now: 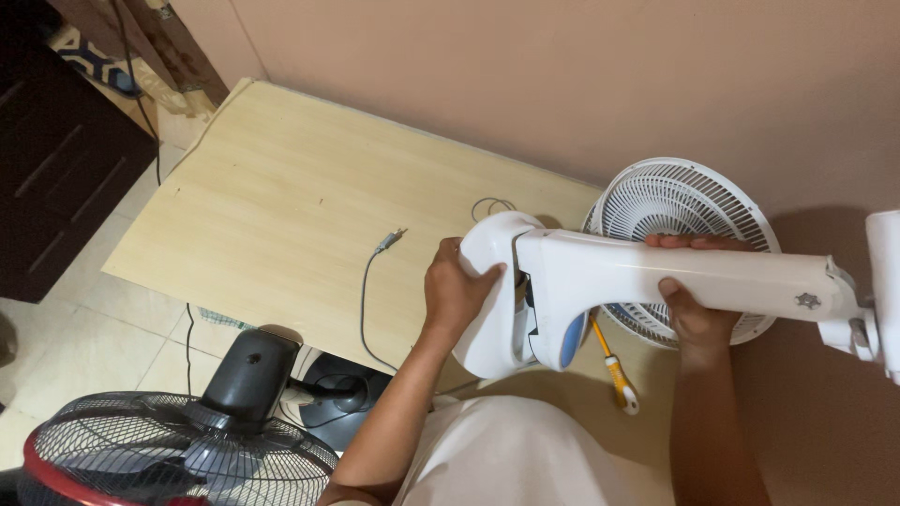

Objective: The person assembles a white pedestal fan by attaching the motor housing to the base and securing it with a screwdriver. They then adjust the internal components and tighten the assembly.

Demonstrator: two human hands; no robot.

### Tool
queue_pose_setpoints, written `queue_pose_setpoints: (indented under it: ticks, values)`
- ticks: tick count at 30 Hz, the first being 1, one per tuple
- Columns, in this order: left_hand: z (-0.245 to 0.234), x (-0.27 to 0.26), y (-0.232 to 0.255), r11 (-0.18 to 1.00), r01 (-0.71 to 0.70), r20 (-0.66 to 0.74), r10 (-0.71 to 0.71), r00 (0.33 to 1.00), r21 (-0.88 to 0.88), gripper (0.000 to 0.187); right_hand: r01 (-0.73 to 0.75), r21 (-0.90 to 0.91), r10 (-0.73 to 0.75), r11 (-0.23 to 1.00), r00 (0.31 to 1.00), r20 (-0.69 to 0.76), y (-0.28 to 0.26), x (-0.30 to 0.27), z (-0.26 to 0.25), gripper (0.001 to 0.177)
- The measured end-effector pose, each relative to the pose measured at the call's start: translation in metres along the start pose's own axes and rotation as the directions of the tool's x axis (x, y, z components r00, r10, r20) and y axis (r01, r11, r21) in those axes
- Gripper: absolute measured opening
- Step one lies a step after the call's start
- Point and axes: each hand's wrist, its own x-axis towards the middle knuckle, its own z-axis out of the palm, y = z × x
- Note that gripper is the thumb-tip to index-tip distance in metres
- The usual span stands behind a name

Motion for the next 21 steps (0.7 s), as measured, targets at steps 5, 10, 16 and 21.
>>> queue_pose_setpoints:
  ticks: [5,10,16,21]
  values:
    - [0.003,0.004,-0.009,0.999,-0.019,-0.067,0.016,0.998,-0.050,0.041,0.030,0.073,-0.032,0.997,0.999,0.029,0.011,0.010,0.001,0.042]
    - [-0.006,0.006,-0.001,0.987,0.120,0.010,-0.119,0.993,-0.104,0.040,0.063,0.097,-0.067,0.993,0.997,0.033,0.016,0.011,0.000,0.042]
    - [-0.008,0.008,0.004,0.982,0.123,0.048,-0.117,0.992,-0.145,0.037,0.029,0.088,-0.029,0.996,1.000,-0.010,0.016,0.008,0.002,0.044]
    - [-0.005,0.011,0.001,0.930,0.200,0.166,-0.154,0.974,-0.310,0.034,0.027,0.068,-0.027,0.997,1.000,-0.003,0.019,0.006,0.004,0.044]
